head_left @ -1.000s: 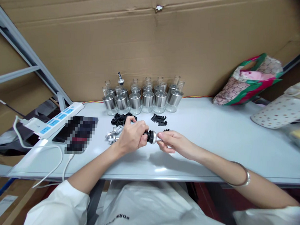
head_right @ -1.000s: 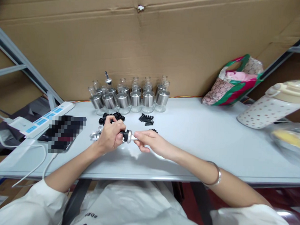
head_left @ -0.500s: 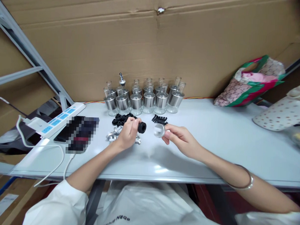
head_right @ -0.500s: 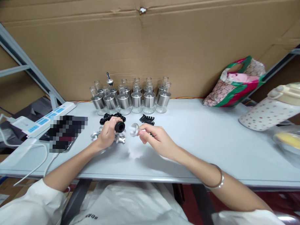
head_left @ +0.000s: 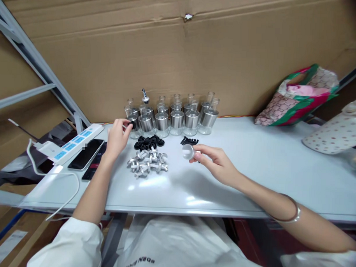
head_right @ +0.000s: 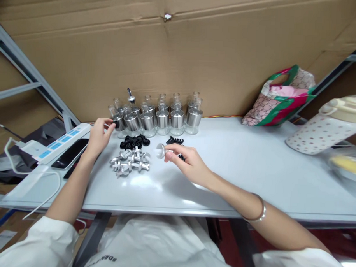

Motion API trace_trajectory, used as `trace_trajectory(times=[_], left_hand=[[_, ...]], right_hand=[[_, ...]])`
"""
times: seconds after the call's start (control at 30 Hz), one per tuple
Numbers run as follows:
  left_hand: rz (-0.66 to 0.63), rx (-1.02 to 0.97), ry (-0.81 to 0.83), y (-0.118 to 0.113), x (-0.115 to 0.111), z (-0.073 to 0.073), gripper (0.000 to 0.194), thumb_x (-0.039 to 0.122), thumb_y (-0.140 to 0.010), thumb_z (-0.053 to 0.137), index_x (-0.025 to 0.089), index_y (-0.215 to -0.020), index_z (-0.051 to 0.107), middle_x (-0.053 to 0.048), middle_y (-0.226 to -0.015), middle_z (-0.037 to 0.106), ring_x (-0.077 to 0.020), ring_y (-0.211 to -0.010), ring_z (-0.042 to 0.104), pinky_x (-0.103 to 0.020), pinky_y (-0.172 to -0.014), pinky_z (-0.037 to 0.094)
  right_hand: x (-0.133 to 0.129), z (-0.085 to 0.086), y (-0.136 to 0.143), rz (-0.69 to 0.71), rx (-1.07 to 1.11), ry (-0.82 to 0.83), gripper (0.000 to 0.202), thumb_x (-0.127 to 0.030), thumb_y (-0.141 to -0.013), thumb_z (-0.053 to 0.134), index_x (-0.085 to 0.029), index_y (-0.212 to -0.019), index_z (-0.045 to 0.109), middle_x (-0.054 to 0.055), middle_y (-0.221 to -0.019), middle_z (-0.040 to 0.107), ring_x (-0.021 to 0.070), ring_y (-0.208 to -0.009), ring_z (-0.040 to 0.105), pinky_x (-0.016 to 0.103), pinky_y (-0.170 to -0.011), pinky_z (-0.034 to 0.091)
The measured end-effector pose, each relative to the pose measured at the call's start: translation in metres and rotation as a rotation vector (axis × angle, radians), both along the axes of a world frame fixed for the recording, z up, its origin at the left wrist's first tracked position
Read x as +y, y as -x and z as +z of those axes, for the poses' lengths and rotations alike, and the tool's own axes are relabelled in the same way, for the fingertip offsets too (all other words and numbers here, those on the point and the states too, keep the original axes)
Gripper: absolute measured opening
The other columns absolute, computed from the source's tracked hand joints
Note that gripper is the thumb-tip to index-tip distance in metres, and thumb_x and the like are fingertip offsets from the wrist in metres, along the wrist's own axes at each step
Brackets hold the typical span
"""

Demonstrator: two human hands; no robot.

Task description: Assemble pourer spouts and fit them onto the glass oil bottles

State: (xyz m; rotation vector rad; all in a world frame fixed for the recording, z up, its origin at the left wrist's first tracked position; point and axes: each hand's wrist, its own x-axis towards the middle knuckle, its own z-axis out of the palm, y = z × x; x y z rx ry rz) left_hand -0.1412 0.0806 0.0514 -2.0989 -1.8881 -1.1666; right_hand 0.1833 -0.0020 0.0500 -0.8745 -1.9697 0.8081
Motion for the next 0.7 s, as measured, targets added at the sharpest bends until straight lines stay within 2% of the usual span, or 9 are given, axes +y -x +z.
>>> trace_trajectory(times=[0.1, 0.2, 0.3, 0.43, 0.53, 0.7], left_hand=[[0.047, 0.318, 0.265, 0.008, -0.002, -0.007, 0.019, 0.029, -0.087, 0.047, 0.02, -0.099, 0.06, -0.009, -0.107, 0.062, -0.0251, -0.092, 0.059, -0.042, -0.09, 0.037], [-0.014, 0.419, 0.425, 0.014, 0.001, -0.016, 0.02, 0.021, -0.083, 0.048, 0.02, -0.096, 0.064, -0.011, -0.106, 0.064, -0.029, -0.094, 0.06, -0.042, -0.088, 0.039], [-0.108, 0.394, 0.444, 0.019, 0.008, -0.025, 0.021, 0.017, -0.079, 0.05, 0.019, -0.093, 0.066, -0.012, -0.103, 0.065, -0.0276, -0.092, 0.062, -0.036, -0.084, 0.043], [-0.134, 0.356, 0.424, 0.021, 0.015, -0.031, 0.021, 0.014, -0.076, 0.052, 0.016, -0.09, 0.067, -0.013, -0.098, 0.067, -0.027, -0.092, 0.062, -0.035, -0.085, 0.045], [-0.164, 0.327, 0.411, 0.019, 0.016, -0.033, 0.023, 0.014, -0.078, 0.05, 0.015, -0.094, 0.066, -0.013, -0.099, 0.067, -0.0261, -0.092, 0.062, -0.035, -0.087, 0.046], [-0.196, 0.292, 0.386, 0.016, 0.012, -0.038, 0.027, 0.015, -0.082, 0.043, 0.015, -0.098, 0.064, -0.011, -0.103, 0.063, -0.0239, -0.097, 0.061, -0.036, -0.093, 0.046]], right_hand=[[0.0, 0.0, 0.0, 0.012, 0.003, -0.026, 0.028, -0.039, -0.093, 0.047, -0.016, -0.094, 0.064, 0.004, -0.077, 0.068, 0.0154, -0.071, 0.063, 0.028, -0.068, 0.047], [0.0, 0.001, 0.001, 0.013, -0.002, -0.046, 0.028, -0.038, -0.092, 0.047, -0.016, -0.095, 0.064, 0.004, -0.077, 0.069, 0.0155, -0.071, 0.064, 0.028, -0.068, 0.048], [0.001, 0.001, 0.002, -0.007, -0.034, -0.068, 0.027, -0.036, -0.092, 0.047, -0.016, -0.099, 0.065, 0.005, -0.079, 0.071, 0.016, -0.072, 0.065, 0.026, -0.064, 0.049], [0.001, -0.003, 0.005, -0.022, -0.11, -0.107, 0.027, -0.03, -0.093, 0.045, -0.015, -0.104, 0.064, 0.006, -0.082, 0.072, 0.016, -0.074, 0.066, 0.022, -0.052, 0.044], [0.004, -0.008, 0.009, -0.019, -0.163, -0.149, 0.027, -0.028, -0.093, 0.043, -0.014, -0.105, 0.063, 0.006, -0.079, 0.072, 0.0153, -0.071, 0.066, 0.023, -0.056, 0.045], [0.018, -0.012, 0.026, 0.0, -0.283, -0.206, 0.024, -0.027, -0.092, 0.049, -0.016, -0.099, 0.069, 0.007, -0.088, 0.072, 0.0141, -0.068, 0.061, 0.025, -0.064, 0.045]])
